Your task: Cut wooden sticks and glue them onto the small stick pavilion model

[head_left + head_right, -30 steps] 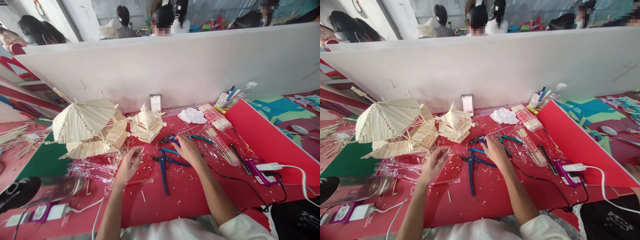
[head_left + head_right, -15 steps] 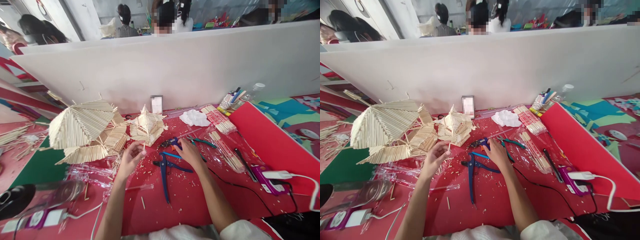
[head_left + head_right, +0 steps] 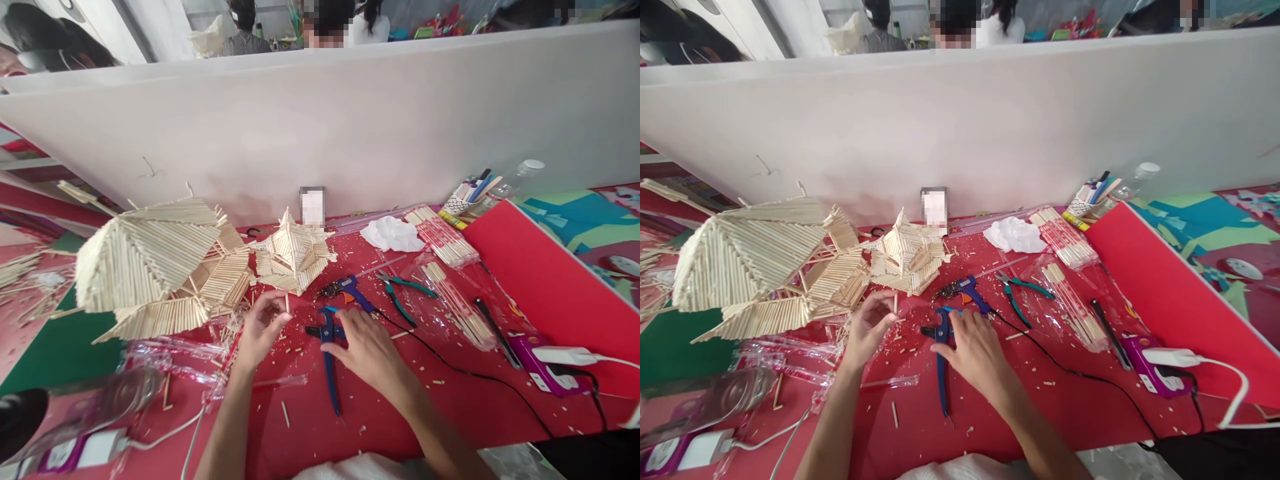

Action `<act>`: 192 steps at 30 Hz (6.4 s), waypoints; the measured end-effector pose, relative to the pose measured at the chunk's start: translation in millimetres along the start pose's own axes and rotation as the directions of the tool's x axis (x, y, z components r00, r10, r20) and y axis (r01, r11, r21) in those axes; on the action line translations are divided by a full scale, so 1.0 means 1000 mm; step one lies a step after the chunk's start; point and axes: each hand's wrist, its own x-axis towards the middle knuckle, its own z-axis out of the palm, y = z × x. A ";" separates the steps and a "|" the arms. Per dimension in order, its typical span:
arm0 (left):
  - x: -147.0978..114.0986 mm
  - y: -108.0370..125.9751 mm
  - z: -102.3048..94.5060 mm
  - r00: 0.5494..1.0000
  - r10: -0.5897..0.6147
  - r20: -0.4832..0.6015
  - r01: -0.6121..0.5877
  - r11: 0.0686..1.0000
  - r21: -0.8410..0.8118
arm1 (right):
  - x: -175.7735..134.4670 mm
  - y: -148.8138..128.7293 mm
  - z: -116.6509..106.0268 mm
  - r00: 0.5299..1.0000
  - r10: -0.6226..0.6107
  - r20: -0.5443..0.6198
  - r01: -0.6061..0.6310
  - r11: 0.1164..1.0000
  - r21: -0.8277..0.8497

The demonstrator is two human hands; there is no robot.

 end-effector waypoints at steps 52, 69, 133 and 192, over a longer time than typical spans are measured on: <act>0.003 0.000 0.015 0.998 0.050 -0.024 -0.048 0.996 0.075 | 0.008 0.054 -0.037 0.896 -0.234 0.378 -0.218 0.511 0.832; -0.002 -0.002 0.004 0.994 0.101 0.031 -0.104 0.985 0.136 | 0.064 0.041 -0.064 0.757 -0.491 0.431 -0.055 0.610 0.791; -0.014 -0.005 -0.003 0.943 0.058 0.328 -0.257 0.754 0.604 | 0.030 -0.005 -0.016 0.944 -0.218 0.248 0.254 0.959 -0.124; -0.007 -0.028 -0.006 0.944 0.135 0.300 -0.311 0.664 0.680 | 0.002 -0.018 0.013 0.992 0.106 0.062 -0.093 0.978 -0.187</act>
